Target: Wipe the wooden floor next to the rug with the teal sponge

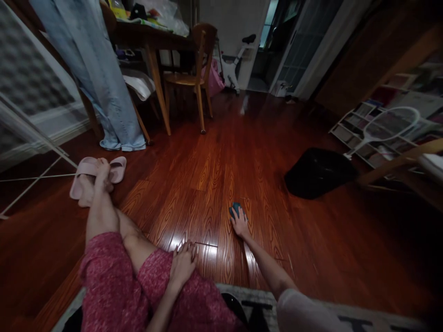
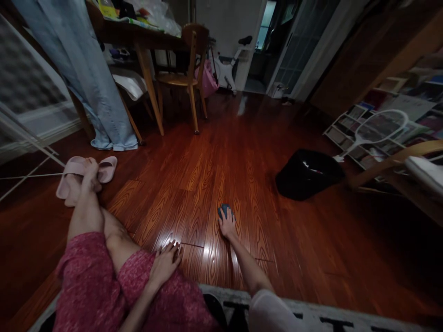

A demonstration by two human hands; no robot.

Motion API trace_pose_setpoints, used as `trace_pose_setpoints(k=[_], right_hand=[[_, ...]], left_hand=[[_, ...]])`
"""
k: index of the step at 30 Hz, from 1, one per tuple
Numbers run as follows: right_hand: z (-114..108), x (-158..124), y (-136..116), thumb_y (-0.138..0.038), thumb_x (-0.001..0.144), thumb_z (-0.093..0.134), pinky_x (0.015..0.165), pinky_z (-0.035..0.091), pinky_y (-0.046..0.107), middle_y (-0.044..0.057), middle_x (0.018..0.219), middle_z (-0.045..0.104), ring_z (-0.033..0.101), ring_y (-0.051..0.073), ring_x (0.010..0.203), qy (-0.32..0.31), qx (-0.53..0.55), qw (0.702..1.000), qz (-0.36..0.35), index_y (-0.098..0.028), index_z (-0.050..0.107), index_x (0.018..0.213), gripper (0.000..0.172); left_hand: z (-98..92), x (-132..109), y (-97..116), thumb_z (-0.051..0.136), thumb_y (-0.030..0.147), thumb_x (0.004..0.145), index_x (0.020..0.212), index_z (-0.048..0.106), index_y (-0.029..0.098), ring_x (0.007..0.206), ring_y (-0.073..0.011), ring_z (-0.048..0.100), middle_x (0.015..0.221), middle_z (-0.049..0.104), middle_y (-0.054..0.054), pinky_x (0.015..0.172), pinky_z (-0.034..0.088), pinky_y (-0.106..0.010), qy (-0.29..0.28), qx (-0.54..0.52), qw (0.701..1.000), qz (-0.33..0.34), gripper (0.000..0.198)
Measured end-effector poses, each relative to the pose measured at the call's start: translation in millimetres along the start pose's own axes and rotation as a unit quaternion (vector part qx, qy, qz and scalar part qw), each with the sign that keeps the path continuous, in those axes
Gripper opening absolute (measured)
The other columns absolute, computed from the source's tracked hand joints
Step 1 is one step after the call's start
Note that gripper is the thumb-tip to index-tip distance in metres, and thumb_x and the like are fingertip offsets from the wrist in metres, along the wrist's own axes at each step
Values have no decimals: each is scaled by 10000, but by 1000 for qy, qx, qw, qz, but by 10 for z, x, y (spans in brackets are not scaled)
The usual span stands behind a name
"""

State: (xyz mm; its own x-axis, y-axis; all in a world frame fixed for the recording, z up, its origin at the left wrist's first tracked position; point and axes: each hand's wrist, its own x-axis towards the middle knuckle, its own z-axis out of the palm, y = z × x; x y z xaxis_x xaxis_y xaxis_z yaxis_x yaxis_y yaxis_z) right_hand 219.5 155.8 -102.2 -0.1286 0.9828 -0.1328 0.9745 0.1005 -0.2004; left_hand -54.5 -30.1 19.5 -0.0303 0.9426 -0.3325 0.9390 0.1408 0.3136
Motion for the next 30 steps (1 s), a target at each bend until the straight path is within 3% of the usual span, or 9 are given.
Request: trace_pose_setpoints(k=[6,11,15,19,24,27,30], right_hand=[[374,-1255,87,-418,1011,276,1196,241,506,47,1648,293,225,252,1522,79,36,995,-39,-343,357,1547,547],[523,-1786,159,-379,982,360,1146,333,509,67,1602,385,320,278,1485,99,54,992,-64,-322,510,1454,499],[457,-1712,213,-373,982,355,1127,357,493,91,1606,378,347,273,1471,89,55,990,-89,-285,581,1390,474],[275,-1295,275,-380,987,361,1178,293,486,45,1625,352,297,235,1497,81,60,985,-138,-333,506,1455,492],[105,-911,269,-353,993,337,1198,275,475,65,1615,371,308,219,1494,82,63,991,-85,-304,467,1489,515],[186,-1000,242,-369,1005,303,1204,268,491,77,1623,351,291,233,1503,91,63,992,-59,-289,441,1509,529],[398,-1288,273,-384,1014,285,1211,263,492,58,1628,342,278,229,1509,102,65,991,-59,-309,423,1518,528]], left_hand=[[-48,-12,11,345,379,981,1390,572,228,1440,-229,405,1536,488,-90,1208,239,-456,-7,17,1000,-8,492],[-125,-39,34,354,380,968,1373,586,250,1432,-226,416,1535,490,-80,1191,261,-420,-7,39,999,-16,485],[-136,-63,23,362,365,960,1406,556,243,1403,-239,456,1544,476,-95,1160,301,-435,6,39,999,-19,501],[-145,-88,1,367,365,961,1349,603,238,1395,-220,469,1542,481,-87,1164,296,-418,12,33,999,-19,471],[-212,-144,22,368,330,963,1322,622,229,1362,-202,504,1514,518,-80,1160,303,-394,31,38,999,-24,451],[-221,-163,29,369,301,961,1295,639,225,1352,-198,514,1513,520,-68,1147,318,-373,42,41,998,-25,437],[-201,-159,19,370,290,963,1308,632,213,1360,-196,505,1512,521,-69,1149,313,-362,47,42,998,-26,440]])
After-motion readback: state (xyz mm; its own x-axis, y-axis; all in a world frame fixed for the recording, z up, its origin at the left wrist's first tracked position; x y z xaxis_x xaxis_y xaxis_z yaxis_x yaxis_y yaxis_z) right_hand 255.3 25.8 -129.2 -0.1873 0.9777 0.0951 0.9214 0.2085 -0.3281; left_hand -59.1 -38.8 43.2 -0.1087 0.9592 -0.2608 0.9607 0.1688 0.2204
